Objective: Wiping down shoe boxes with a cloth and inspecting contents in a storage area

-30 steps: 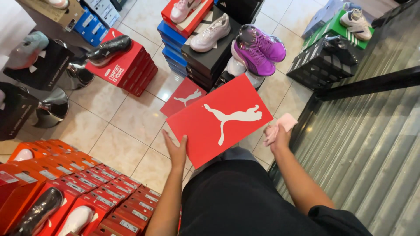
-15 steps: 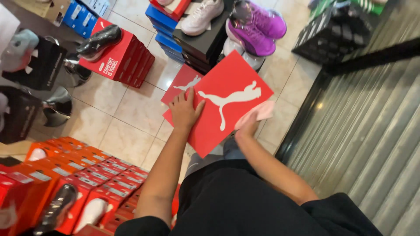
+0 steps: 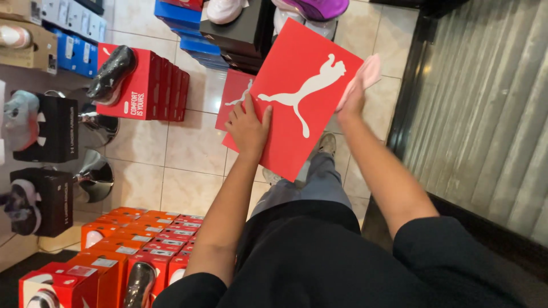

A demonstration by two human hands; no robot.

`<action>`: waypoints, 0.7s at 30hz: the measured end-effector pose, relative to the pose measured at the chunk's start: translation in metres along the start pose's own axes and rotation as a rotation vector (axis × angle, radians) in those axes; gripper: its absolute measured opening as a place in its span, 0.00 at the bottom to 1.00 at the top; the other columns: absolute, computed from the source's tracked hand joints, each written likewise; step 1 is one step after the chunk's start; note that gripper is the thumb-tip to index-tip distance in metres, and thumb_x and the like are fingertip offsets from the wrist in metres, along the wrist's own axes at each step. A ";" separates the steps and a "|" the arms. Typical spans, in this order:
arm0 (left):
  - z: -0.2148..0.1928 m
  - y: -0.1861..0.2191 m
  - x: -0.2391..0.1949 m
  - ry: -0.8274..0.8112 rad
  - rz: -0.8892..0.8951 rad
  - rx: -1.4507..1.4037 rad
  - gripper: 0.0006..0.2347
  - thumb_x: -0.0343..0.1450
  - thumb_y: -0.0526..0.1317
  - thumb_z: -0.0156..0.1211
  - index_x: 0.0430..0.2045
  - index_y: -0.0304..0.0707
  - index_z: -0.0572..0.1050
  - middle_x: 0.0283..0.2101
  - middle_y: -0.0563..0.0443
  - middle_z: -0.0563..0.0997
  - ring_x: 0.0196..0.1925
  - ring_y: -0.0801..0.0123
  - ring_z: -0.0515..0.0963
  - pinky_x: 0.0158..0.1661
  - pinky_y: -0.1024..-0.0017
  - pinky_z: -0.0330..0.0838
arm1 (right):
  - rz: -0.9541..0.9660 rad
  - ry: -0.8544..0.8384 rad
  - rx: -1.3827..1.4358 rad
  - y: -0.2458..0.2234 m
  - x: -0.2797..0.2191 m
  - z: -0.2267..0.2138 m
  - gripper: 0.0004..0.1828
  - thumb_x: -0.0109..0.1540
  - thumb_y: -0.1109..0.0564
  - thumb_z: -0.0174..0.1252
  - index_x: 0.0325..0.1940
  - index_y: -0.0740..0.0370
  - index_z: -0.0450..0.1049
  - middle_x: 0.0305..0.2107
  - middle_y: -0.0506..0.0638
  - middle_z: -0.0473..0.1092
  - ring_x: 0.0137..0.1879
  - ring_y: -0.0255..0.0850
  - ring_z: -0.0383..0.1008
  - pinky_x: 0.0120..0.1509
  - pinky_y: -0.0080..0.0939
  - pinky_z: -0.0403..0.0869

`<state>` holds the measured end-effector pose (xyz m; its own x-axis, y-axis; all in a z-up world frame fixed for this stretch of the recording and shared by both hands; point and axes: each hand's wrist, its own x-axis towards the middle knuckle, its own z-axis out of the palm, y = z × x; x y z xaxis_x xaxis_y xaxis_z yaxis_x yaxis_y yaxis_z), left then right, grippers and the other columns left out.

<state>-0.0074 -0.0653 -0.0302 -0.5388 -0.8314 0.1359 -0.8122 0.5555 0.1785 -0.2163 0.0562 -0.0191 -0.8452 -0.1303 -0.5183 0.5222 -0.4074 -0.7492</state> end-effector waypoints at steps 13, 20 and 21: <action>0.021 -0.004 -0.008 0.015 -0.043 -0.045 0.31 0.73 0.66 0.47 0.65 0.48 0.63 0.56 0.46 0.71 0.54 0.54 0.73 0.50 0.52 0.66 | 0.905 -0.810 -0.028 0.053 -0.168 -0.129 0.28 0.68 0.54 0.40 0.68 0.75 0.59 0.57 0.73 0.68 0.58 0.57 0.73 0.60 0.50 0.72; 0.016 0.000 -0.005 0.086 -0.005 -0.070 0.30 0.72 0.66 0.48 0.63 0.46 0.66 0.52 0.45 0.72 0.53 0.55 0.74 0.47 0.54 0.69 | 0.217 -0.112 -0.888 -0.045 -0.059 -0.160 0.30 0.63 0.43 0.65 0.59 0.68 0.69 0.39 0.67 0.74 0.34 0.53 0.78 0.27 0.55 0.73; 0.018 0.001 -0.005 0.090 0.000 -0.062 0.30 0.72 0.65 0.48 0.62 0.46 0.67 0.52 0.45 0.73 0.53 0.54 0.75 0.47 0.53 0.69 | 0.078 -0.058 -0.859 -0.054 -0.030 -0.167 0.33 0.64 0.42 0.65 0.66 0.62 0.68 0.48 0.65 0.73 0.47 0.54 0.79 0.44 0.60 0.78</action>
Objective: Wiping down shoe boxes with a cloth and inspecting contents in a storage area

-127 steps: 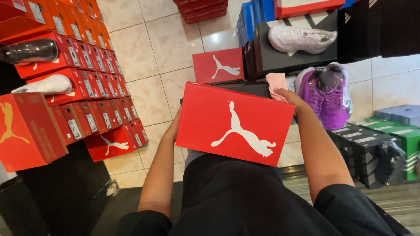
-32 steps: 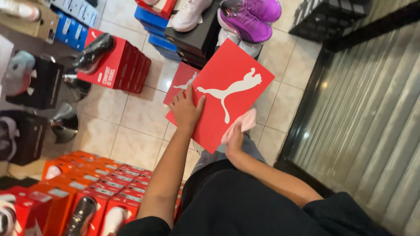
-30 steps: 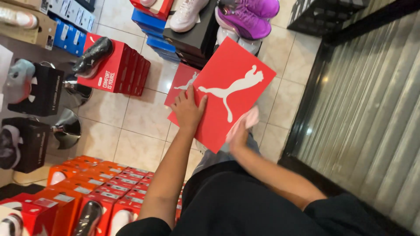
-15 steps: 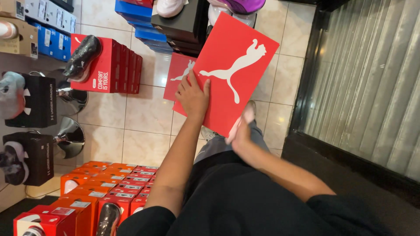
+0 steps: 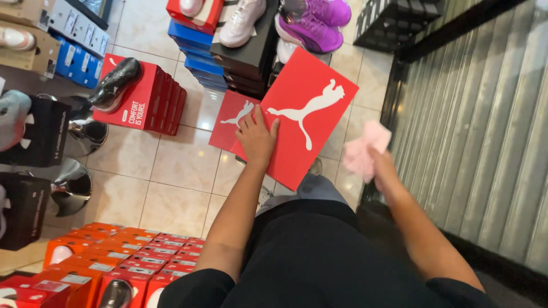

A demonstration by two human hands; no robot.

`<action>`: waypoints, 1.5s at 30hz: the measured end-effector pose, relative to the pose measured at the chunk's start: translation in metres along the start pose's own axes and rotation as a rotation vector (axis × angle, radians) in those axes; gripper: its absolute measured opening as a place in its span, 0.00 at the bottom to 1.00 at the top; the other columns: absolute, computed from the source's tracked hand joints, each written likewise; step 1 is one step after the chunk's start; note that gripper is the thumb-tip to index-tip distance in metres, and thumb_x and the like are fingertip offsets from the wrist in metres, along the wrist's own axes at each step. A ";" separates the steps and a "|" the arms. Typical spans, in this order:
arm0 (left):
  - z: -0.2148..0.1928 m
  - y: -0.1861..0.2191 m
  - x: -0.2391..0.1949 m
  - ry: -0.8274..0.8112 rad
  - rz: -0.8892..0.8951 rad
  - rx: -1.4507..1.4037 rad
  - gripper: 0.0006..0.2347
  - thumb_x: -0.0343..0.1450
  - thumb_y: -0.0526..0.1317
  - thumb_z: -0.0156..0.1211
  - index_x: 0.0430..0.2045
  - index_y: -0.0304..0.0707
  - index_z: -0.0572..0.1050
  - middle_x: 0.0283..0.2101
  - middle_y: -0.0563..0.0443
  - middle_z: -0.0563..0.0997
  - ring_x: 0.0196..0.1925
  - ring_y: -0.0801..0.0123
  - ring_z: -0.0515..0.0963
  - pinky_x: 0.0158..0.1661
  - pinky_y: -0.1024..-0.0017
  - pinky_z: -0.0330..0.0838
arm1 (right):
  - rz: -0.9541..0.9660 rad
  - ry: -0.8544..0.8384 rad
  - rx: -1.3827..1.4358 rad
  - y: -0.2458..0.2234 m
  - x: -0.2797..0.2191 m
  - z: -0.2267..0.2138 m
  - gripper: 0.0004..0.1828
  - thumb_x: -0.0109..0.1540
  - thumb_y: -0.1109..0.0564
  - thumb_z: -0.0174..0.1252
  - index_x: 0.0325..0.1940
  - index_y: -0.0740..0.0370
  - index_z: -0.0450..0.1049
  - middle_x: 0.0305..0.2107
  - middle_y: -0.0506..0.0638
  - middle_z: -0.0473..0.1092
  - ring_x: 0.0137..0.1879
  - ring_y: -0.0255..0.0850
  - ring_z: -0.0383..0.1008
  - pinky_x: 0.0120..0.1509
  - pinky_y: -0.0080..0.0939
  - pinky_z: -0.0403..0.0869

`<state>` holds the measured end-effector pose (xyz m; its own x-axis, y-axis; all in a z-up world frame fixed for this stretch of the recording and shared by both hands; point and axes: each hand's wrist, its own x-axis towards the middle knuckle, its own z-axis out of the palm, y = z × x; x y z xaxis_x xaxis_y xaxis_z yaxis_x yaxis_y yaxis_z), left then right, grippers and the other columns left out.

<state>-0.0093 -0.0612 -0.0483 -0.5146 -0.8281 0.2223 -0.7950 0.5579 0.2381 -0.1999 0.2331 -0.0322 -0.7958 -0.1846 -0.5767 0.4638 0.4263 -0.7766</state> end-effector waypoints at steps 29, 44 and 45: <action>-0.037 0.058 -0.035 -0.008 -0.922 -0.179 0.38 0.69 0.62 0.59 0.72 0.50 0.51 0.74 0.36 0.51 0.71 0.37 0.57 0.59 0.32 0.60 | -0.699 -1.485 -1.917 -0.196 0.169 0.388 0.35 0.59 0.38 0.54 0.60 0.66 0.76 0.55 0.66 0.73 0.65 0.60 0.71 0.72 0.59 0.66; -0.039 0.056 -0.040 0.045 -1.083 -0.352 0.39 0.71 0.61 0.56 0.74 0.46 0.46 0.70 0.37 0.57 0.64 0.36 0.70 0.49 0.42 0.78 | -0.627 -1.378 -1.966 -0.243 0.171 0.372 0.44 0.56 0.29 0.56 0.62 0.65 0.76 0.58 0.66 0.73 0.67 0.61 0.69 0.70 0.59 0.66; -0.040 0.056 -0.040 0.045 -1.081 -0.337 0.39 0.72 0.61 0.55 0.74 0.46 0.47 0.70 0.37 0.57 0.64 0.36 0.70 0.49 0.42 0.78 | -0.634 -1.282 -2.034 -0.255 0.199 0.368 0.45 0.53 0.28 0.58 0.61 0.65 0.77 0.57 0.65 0.74 0.67 0.60 0.69 0.71 0.60 0.66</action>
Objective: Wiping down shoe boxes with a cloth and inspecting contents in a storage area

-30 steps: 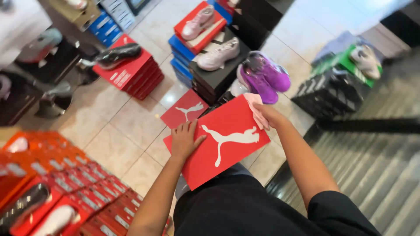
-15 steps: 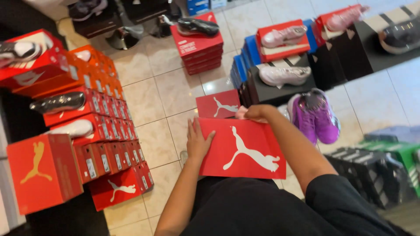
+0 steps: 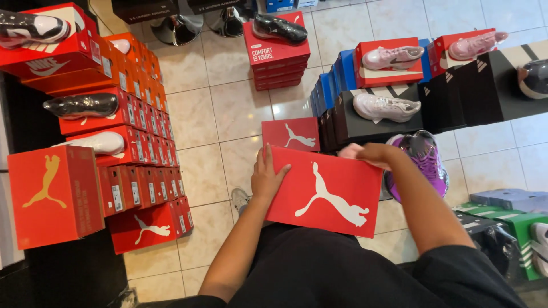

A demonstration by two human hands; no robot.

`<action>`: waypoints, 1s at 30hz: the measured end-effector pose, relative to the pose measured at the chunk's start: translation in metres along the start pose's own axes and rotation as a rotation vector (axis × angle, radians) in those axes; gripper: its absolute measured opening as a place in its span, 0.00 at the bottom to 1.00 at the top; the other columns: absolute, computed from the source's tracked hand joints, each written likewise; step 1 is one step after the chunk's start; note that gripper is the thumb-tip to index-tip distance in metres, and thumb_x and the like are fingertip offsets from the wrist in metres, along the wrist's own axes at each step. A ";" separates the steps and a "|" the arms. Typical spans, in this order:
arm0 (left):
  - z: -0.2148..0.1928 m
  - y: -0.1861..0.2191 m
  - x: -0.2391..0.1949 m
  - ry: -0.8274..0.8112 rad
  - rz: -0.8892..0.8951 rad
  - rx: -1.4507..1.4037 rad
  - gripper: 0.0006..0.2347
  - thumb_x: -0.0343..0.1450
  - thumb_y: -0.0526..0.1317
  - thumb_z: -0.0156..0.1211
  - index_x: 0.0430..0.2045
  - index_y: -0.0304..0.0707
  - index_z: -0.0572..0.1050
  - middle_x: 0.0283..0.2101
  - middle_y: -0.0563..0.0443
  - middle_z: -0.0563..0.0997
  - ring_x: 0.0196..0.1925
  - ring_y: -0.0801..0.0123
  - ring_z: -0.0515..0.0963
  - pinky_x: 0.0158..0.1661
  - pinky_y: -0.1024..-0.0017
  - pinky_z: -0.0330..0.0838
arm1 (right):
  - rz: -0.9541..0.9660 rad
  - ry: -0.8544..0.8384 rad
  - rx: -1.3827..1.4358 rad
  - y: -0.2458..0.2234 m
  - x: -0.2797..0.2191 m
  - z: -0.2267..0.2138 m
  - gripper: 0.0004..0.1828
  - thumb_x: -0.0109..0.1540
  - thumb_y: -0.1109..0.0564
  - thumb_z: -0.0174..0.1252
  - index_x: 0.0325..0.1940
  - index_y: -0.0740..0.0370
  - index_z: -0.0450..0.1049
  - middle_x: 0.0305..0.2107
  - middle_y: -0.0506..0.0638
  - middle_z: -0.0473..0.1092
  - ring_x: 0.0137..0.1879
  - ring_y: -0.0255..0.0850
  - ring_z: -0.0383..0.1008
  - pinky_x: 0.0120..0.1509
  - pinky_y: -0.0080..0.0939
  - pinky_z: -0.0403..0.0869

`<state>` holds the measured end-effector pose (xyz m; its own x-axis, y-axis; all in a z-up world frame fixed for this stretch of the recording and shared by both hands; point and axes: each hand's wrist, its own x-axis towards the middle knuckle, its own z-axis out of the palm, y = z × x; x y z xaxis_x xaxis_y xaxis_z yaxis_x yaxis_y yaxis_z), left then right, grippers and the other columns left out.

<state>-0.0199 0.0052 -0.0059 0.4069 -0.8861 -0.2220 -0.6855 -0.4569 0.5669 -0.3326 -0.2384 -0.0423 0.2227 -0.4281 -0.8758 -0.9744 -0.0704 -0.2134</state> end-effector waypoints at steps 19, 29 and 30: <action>-0.059 0.027 -0.031 0.168 0.217 -0.357 0.33 0.75 0.48 0.58 0.74 0.45 0.49 0.68 0.38 0.61 0.70 0.41 0.63 0.65 0.47 0.62 | -0.236 0.160 -0.055 -0.104 -0.174 -0.023 0.35 0.62 0.32 0.48 0.67 0.50 0.71 0.58 0.59 0.73 0.68 0.58 0.68 0.73 0.58 0.64; -0.113 -0.058 -0.132 -0.118 0.153 -1.128 0.28 0.77 0.57 0.33 0.58 0.31 0.68 0.60 0.44 0.74 0.62 0.62 0.71 0.62 0.63 0.62 | -0.312 0.692 0.079 -0.121 -0.373 0.143 0.18 0.61 0.43 0.55 0.44 0.58 0.76 0.38 0.53 0.75 0.42 0.50 0.73 0.48 0.48 0.70; -0.118 -0.065 -0.140 -0.120 0.016 -0.940 0.24 0.77 0.53 0.33 0.57 0.36 0.71 0.63 0.48 0.73 0.65 0.64 0.70 0.61 0.64 0.62 | -0.311 0.735 0.075 -0.123 -0.383 0.162 0.17 0.60 0.44 0.56 0.44 0.57 0.77 0.38 0.53 0.74 0.44 0.50 0.72 0.50 0.47 0.69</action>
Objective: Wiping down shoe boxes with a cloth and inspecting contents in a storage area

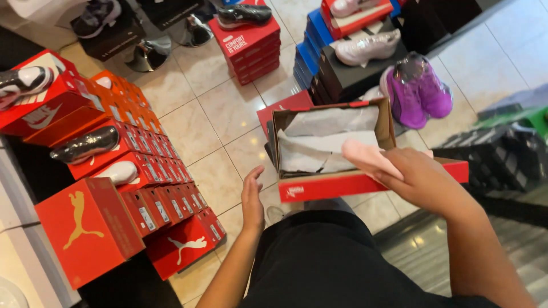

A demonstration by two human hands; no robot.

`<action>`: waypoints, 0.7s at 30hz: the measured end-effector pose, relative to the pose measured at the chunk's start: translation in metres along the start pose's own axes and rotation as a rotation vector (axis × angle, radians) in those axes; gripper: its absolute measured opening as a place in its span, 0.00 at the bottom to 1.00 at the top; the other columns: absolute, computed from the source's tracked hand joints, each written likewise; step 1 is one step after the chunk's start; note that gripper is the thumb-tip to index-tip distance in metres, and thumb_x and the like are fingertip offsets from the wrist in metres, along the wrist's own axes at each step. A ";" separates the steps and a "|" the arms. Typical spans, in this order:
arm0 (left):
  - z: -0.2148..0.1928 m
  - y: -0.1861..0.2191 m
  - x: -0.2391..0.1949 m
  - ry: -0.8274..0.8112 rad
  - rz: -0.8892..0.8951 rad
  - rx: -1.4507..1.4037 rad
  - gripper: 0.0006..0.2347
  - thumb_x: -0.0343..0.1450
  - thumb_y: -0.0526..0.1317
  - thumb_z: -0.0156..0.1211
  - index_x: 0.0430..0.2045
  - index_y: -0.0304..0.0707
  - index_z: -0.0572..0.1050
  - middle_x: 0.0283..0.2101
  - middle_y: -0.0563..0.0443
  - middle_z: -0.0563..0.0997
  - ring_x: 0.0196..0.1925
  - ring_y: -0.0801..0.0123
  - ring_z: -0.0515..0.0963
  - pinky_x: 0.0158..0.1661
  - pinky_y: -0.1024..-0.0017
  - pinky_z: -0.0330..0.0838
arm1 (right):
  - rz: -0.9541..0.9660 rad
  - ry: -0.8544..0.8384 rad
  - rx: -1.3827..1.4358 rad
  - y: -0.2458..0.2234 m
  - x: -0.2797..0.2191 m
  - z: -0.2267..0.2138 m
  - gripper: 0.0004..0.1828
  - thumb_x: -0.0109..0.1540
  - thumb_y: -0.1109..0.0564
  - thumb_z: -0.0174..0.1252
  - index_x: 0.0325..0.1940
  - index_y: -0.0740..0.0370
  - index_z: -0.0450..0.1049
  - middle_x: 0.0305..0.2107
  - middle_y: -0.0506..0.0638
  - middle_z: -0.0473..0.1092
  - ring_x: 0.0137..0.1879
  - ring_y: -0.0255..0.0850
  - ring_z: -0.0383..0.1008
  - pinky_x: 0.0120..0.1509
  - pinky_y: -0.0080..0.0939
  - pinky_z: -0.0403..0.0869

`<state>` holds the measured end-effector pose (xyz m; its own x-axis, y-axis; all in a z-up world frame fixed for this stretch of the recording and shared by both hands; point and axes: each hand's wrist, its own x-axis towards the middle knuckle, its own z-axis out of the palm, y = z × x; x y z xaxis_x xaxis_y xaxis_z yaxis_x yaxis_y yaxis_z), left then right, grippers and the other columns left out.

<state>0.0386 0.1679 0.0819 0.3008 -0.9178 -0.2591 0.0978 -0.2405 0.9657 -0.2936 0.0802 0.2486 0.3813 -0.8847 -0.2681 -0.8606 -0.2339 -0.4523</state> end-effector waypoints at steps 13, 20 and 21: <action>-0.005 -0.105 -0.044 -0.287 -0.763 -0.503 0.29 0.77 0.45 0.52 0.73 0.59 0.45 0.67 0.40 0.63 0.59 0.44 0.77 0.44 0.49 0.82 | -0.096 -0.191 0.209 -0.018 -0.066 0.219 0.22 0.63 0.42 0.58 0.57 0.54 0.73 0.46 0.55 0.75 0.55 0.60 0.75 0.57 0.56 0.74; 0.007 -0.094 -0.065 -0.157 -0.418 -0.315 0.25 0.79 0.40 0.43 0.74 0.59 0.49 0.76 0.39 0.50 0.73 0.50 0.59 0.63 0.53 0.65 | -0.032 0.179 -0.336 0.040 -0.013 0.250 0.31 0.60 0.47 0.57 0.67 0.51 0.68 0.59 0.62 0.66 0.66 0.64 0.65 0.63 0.61 0.69; 0.010 -0.084 -0.069 -0.147 -0.361 -0.269 0.24 0.80 0.41 0.42 0.73 0.57 0.50 0.77 0.41 0.47 0.76 0.51 0.52 0.69 0.53 0.57 | 0.142 0.285 -0.422 0.039 -0.005 0.239 0.34 0.60 0.45 0.56 0.70 0.54 0.67 0.65 0.64 0.61 0.73 0.66 0.57 0.67 0.62 0.66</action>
<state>0.0007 0.2480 0.0191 0.0668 -0.8304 -0.5532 0.4195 -0.4797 0.7707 -0.2481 0.1722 0.0293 0.1947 -0.9803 -0.0335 -0.9806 -0.1937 -0.0313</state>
